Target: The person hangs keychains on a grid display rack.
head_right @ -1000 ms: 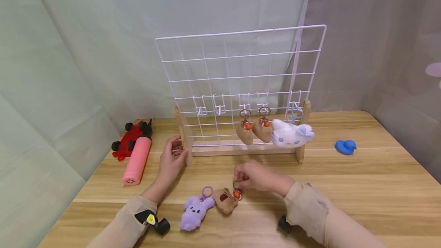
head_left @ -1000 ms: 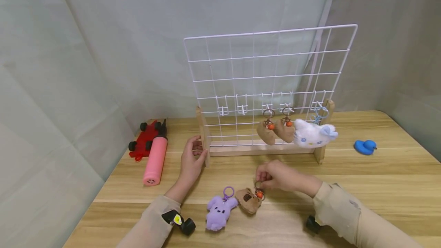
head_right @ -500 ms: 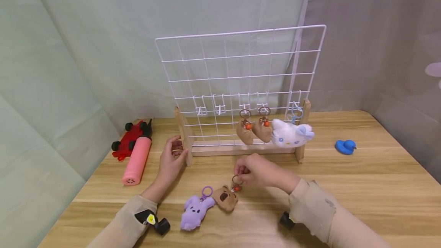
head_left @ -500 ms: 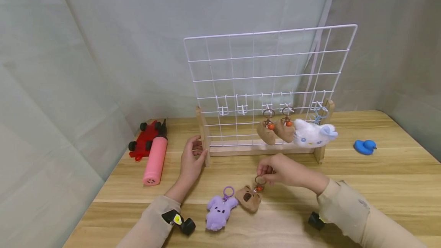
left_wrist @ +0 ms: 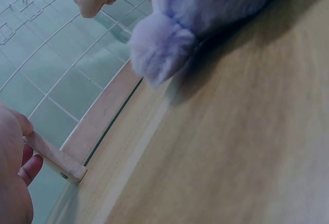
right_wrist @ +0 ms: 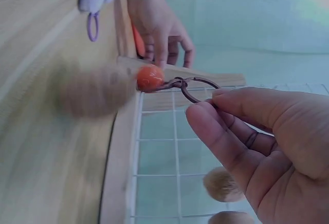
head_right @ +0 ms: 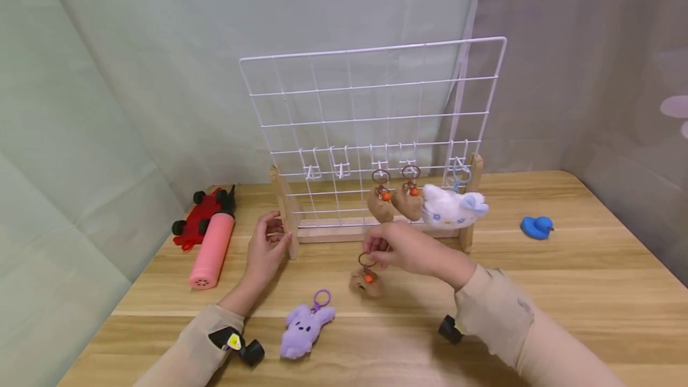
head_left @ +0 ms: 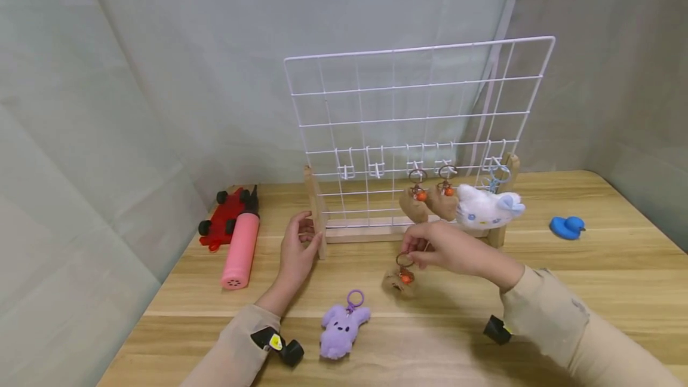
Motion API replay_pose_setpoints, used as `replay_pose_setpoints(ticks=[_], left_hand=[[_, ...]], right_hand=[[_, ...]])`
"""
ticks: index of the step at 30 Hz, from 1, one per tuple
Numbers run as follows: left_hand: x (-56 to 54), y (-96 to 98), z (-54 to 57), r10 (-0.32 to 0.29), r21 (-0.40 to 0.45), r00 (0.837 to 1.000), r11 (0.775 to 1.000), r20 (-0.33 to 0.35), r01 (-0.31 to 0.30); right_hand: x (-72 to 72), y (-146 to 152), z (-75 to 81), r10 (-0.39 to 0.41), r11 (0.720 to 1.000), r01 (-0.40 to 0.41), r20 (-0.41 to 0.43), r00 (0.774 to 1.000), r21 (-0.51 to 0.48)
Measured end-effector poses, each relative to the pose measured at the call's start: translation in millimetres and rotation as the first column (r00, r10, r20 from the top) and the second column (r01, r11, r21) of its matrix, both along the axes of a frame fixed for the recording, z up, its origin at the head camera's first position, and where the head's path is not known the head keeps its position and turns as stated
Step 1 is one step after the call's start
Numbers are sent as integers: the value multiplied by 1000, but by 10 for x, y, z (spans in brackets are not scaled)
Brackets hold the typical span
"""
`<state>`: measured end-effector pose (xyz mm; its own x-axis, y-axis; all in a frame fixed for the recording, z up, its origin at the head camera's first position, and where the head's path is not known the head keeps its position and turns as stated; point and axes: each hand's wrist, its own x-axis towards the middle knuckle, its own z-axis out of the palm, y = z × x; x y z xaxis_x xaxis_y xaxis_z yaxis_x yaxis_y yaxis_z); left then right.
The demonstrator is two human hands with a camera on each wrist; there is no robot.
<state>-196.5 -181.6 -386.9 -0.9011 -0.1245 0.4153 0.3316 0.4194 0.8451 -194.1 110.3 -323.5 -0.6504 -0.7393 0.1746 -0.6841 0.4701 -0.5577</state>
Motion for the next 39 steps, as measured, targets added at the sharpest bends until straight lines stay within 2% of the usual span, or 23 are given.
replay_pose_setpoints(ticks=[4,10,17,19,23,27,30,36,39], left_hand=[[-34,-17,-40,3,5,1000,1000,12,-3],[-52,-26,-72,5,-2,1000,1000,4,-5],[-24,-14,-25,6,-8,1000,1000,-4,-6],[-57,-26,-60,7,-5,1000,1000,1,-7],[-178,-80,-220,13,4,1000,1000,4,-13],[-244,-123,-334,10,6,1000,1000,-21,-9],[-251,-137,-359,-2,10,999,1000,-43,2],[-249,-141,-353,-19,14,998,1000,-57,20],[-248,-140,-348,-19,15,998,1000,-54,20]], right_hand=[[-4,-6,96,-14,1000,13,-29,999,-14],[-6,-18,222,-49,998,48,-23,999,-37],[-21,-42,365,-62,998,58,-139,988,-38],[-22,-45,409,-76,997,72,-137,988,-33],[-29,-58,497,-78,997,74,-136,988,-33],[-48,-78,579,-68,997,64,-122,990,-31],[-72,-97,645,-71,997,68,-127,989,-34],[-143,-121,802,-113,993,103,-195,974,-58],[-179,-146,865,-133,991,128,-185,974,-42]])
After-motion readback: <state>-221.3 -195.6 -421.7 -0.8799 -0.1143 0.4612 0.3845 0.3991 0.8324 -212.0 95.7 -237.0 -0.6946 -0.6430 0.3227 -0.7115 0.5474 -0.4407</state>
